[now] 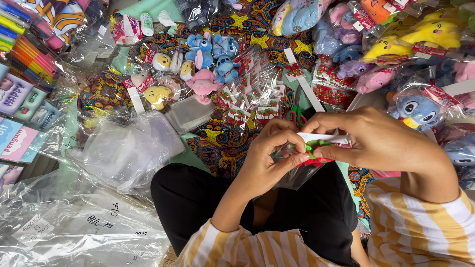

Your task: The person sits on the floor surrounded by packaged toys and decorations. They remove a sheet of red and green pom-pom decorations from a plastic bag, then use green scissors to cut the decorations into smaller sections.

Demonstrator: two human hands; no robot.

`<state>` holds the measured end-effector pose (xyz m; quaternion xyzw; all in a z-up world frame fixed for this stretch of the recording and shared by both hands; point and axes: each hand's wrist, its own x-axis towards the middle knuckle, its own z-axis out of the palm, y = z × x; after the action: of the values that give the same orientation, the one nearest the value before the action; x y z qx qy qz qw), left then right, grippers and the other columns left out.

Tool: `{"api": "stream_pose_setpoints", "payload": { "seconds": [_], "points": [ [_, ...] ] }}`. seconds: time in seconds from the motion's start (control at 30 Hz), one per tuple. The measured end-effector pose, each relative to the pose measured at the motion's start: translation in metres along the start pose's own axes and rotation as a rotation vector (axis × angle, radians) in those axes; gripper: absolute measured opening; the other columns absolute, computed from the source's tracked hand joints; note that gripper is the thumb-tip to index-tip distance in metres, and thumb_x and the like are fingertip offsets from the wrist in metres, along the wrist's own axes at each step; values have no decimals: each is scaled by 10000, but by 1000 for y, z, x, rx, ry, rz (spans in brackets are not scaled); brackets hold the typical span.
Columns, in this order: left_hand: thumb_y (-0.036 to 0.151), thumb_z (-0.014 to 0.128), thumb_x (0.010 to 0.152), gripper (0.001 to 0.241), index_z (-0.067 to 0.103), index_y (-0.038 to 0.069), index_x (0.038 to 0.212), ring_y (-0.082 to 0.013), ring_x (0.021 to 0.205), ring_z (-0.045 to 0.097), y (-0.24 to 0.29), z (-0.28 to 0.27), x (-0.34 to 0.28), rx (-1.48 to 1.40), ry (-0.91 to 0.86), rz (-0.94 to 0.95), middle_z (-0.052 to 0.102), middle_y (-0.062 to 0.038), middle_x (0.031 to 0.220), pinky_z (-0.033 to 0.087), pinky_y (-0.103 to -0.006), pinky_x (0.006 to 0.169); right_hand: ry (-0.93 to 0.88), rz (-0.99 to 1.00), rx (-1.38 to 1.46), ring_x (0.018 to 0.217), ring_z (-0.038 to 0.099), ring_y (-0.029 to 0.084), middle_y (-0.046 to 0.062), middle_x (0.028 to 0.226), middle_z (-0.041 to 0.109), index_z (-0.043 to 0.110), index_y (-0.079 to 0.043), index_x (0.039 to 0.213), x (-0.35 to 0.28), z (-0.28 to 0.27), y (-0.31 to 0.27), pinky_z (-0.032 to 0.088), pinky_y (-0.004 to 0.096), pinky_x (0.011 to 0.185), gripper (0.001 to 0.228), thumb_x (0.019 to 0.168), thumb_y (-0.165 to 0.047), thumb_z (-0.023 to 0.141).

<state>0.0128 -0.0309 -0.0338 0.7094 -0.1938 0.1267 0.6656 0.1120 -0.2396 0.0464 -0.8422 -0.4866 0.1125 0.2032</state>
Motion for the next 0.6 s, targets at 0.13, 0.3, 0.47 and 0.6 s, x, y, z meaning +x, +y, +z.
{"api": "stream_pose_setpoints", "payload": {
  "seconds": [0.13, 0.3, 0.47, 0.6],
  "points": [
    [356, 675, 981, 334, 555, 155, 1220, -120, 1069, 587, -7, 7, 0, -62, 74, 43, 553, -13, 1239, 509, -245, 832, -58, 161, -98, 864, 840, 97, -124, 995, 838, 593, -342, 1202, 0, 3, 2, 559, 304, 685, 435, 822, -451, 776],
    [360, 731, 925, 284, 628, 114, 828, -49, 674, 276, -36, 13, -8, 27, 114, -263, 305, 100, 680, 256, -235, 574, -4, 2, 62, 365, 411, 116, -115, 851, 843, 693, -282, 1223, 3, -5, -6, 401, 242, 456, 296, 939, -234, 629],
    [351, 715, 938, 276, 735, 77, 959, -12, 689, 407, -47, 18, -8, -21, 168, -306, 491, 88, 702, 345, -237, 575, 66, -24, 126, 851, 779, 74, -67, 1042, 805, 753, -197, 1120, 11, 4, -7, 543, 259, 694, 220, 921, -249, 676],
    [407, 672, 950, 333, 767, 98, 1033, -30, 638, 372, -50, 18, -4, -19, 207, -291, 452, 101, 634, 327, -243, 557, 223, 54, 94, 671, 721, -1, -81, 724, 786, 753, -189, 868, 12, 10, -5, 507, 213, 645, 75, 843, -225, 813]
  ]
}}
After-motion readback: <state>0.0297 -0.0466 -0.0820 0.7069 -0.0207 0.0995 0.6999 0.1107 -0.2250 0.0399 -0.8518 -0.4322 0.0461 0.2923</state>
